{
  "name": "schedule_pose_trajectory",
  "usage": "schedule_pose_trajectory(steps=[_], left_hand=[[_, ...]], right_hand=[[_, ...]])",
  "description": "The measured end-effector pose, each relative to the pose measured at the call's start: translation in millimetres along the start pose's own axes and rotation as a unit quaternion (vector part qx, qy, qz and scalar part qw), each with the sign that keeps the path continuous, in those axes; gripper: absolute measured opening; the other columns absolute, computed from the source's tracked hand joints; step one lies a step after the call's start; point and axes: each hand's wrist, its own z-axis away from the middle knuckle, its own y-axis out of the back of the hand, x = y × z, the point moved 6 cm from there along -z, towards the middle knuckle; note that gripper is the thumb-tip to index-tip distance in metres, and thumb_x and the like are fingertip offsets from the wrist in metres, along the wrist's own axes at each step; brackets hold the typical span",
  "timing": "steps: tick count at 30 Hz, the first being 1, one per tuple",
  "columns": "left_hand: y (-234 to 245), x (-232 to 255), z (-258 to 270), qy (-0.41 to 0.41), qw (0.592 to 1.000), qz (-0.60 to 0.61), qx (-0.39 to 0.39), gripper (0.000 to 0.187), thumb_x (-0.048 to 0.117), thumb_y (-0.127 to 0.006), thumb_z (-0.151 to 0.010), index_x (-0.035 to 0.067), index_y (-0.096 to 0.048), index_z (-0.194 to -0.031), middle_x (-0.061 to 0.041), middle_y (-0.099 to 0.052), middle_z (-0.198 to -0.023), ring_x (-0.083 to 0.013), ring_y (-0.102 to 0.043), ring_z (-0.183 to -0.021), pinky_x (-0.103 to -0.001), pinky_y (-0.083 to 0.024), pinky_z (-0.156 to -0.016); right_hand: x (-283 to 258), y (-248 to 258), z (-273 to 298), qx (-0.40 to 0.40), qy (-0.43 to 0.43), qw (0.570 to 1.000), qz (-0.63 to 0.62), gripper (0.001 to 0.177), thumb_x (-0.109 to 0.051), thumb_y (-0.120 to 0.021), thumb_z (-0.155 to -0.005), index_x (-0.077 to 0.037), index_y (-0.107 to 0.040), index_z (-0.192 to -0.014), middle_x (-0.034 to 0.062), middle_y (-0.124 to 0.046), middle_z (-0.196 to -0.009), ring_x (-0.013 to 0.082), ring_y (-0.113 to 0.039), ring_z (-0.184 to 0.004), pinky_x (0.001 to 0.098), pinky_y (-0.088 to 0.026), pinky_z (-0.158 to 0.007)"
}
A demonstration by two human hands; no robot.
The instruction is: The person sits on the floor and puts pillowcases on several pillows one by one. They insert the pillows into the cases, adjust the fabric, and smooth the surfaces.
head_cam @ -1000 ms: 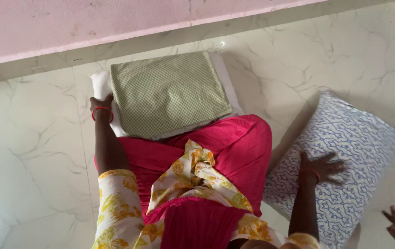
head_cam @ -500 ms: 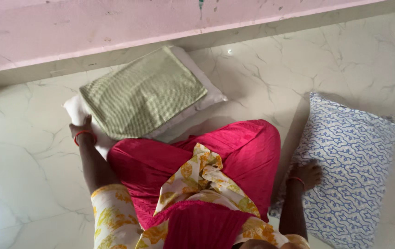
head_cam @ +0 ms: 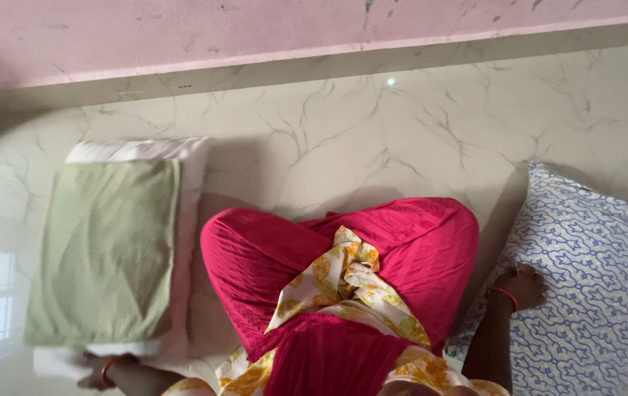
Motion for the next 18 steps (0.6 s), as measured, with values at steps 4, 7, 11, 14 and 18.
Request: schedule_pose_trajectory(steps=[4,7,11,14,18], left_hand=[[12,-12,-5,0.019,1.000,-0.007,0.008,0.076,0.048,-0.078,-0.092,0.010,-0.041,-0.147,-0.017,-0.051,-0.144,-0.0359,-0.056,-0.128,-0.049,-0.047,-0.107],[17,-20,-4,0.014,1.000,0.005,0.008,0.070,0.041,-0.077,-0.094,0.009,-0.042,-0.146,-0.017,-0.051,-0.143,-0.0344,-0.056,-0.128,-0.048,-0.046,-0.110],[-12,17,13,-0.013,1.000,0.027,0.008,0.062,0.031,-0.076,-0.096,0.007,-0.042,-0.143,-0.016,-0.051,-0.142,-0.0324,-0.056,-0.128,-0.048,-0.046,-0.113],[-23,37,26,-0.045,0.998,0.045,0.019,0.057,0.024,-0.075,-0.098,0.006,-0.043,-0.141,-0.015,-0.051,-0.140,-0.0309,-0.056,-0.129,-0.048,-0.045,-0.115],[-21,81,26,-0.223,0.957,0.171,0.068,0.050,0.014,-0.073,-0.100,0.004,-0.043,-0.139,-0.014,-0.051,-0.139,-0.0289,-0.056,-0.129,-0.047,-0.044,-0.118]], right_hand=[[-12,15,-10,0.136,0.017,0.986,-0.089,0.009,-0.013,-0.070,-0.088,-0.008,-0.065,-0.094,0.0103,-0.068,-0.099,0.0346,-0.062,-0.101,0.0488,-0.045,-0.088],[-32,0,-49,0.112,-0.041,0.970,-0.213,0.015,-0.015,-0.075,-0.104,-0.006,-0.067,-0.096,0.0149,-0.067,-0.097,0.0384,-0.058,-0.089,0.0508,-0.045,-0.084],[-69,-13,-85,0.093,-0.029,0.927,-0.363,0.018,-0.023,-0.072,-0.104,-0.005,-0.066,-0.104,0.0151,-0.066,-0.098,0.0359,-0.059,-0.087,0.0494,-0.046,-0.078],[-103,-9,-79,0.079,0.060,0.890,-0.445,0.014,-0.019,-0.073,-0.103,-0.006,-0.068,-0.106,0.0141,-0.065,-0.102,0.0349,-0.060,-0.090,0.0458,-0.050,-0.079],[-143,35,-49,0.070,0.270,0.851,-0.444,0.011,-0.010,-0.076,-0.100,-0.005,-0.069,-0.107,0.0107,-0.073,-0.111,0.0363,-0.064,-0.098,0.0447,-0.053,-0.086]])
